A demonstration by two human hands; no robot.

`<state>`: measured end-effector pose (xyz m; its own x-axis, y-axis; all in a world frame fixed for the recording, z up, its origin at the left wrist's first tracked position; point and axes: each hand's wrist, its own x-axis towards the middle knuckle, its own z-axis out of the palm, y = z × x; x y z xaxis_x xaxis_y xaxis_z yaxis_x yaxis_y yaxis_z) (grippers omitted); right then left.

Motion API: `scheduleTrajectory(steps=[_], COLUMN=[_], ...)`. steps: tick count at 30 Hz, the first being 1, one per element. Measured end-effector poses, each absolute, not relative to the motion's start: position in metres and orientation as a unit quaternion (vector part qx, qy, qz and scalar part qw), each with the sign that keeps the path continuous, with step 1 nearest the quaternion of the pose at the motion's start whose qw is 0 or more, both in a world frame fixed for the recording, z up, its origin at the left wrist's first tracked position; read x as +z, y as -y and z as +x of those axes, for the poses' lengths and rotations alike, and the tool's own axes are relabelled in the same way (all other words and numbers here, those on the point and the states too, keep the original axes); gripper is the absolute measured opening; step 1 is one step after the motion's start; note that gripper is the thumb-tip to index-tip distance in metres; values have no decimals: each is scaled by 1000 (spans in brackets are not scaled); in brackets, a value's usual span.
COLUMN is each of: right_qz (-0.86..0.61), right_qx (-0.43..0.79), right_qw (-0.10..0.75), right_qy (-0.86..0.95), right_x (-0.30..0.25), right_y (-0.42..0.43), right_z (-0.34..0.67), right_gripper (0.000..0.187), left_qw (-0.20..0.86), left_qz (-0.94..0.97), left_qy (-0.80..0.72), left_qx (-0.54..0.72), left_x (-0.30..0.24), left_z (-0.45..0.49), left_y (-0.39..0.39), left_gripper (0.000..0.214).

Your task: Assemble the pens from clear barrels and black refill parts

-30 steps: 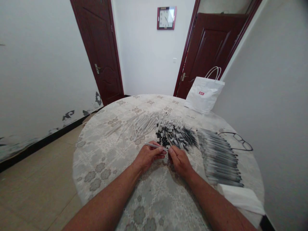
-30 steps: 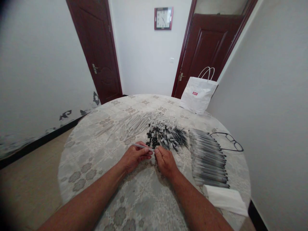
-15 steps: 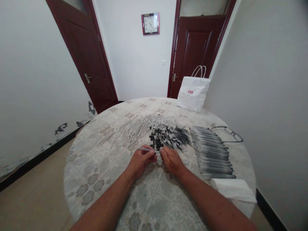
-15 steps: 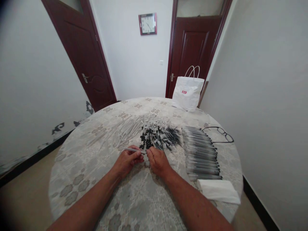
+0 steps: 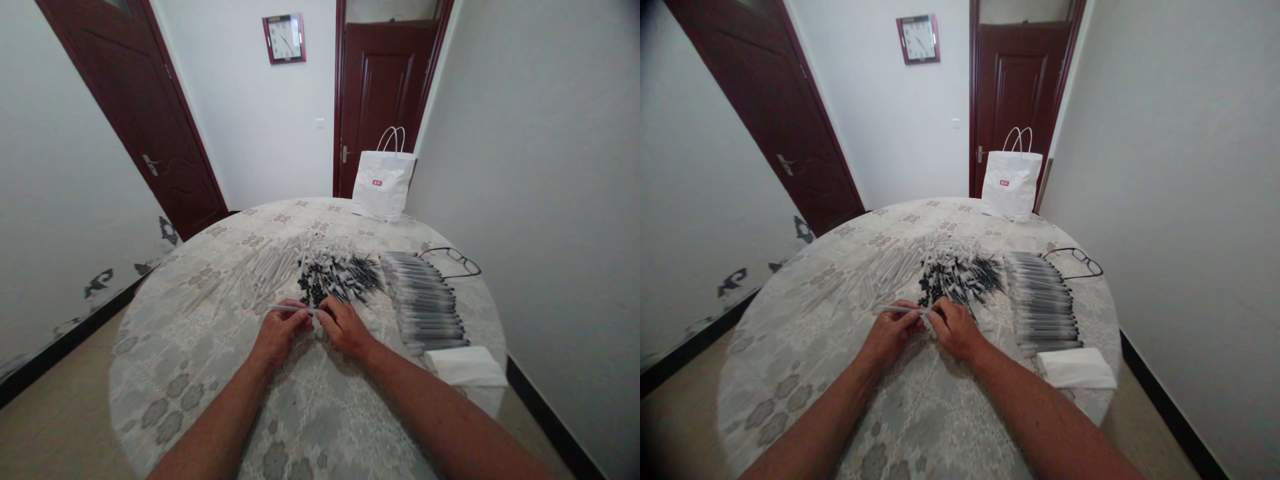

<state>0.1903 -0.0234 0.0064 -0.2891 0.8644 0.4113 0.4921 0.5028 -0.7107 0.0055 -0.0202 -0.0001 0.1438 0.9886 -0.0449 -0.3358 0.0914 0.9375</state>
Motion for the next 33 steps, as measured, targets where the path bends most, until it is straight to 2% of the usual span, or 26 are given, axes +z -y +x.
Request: scheduleTrajectory(steps=[2,5,8,13,18,24,28,33], right_qz=[-431,-427,-421,-411,-509,-553,-545,-528], right_qx=[204,176,160,117,43,-75,-110,-104], right_qw=[393,363,365,407,510,528,521,506], right_qy=[786,809,815,807,691,640,648,674], right_x=[7,8,7,12,26,32,34,34], right_y=[24,24,25,20,2,-16,-16,-13], right_z=[190,189,188,198,237,279,284,279], right_gripper=[21,27,22,22,27,30,29,28], left_qw=[616,597,567,512,430,372,290,207], left_qz=[424,428,479,552,634,741,820,865], left_qy=[-397,-412,-437,-469,-473,-393,-380,-406], left_qx=[532,539,508,462,434,397,315,209], left_x=[-1,-1,3,18,31,35,21,-4], left_z=[5,3,1,7,26,68,104,137], left_y=[19,19,20,27,35,36,33,30], left_gripper=[28,29,31,33,23,13,22,17])
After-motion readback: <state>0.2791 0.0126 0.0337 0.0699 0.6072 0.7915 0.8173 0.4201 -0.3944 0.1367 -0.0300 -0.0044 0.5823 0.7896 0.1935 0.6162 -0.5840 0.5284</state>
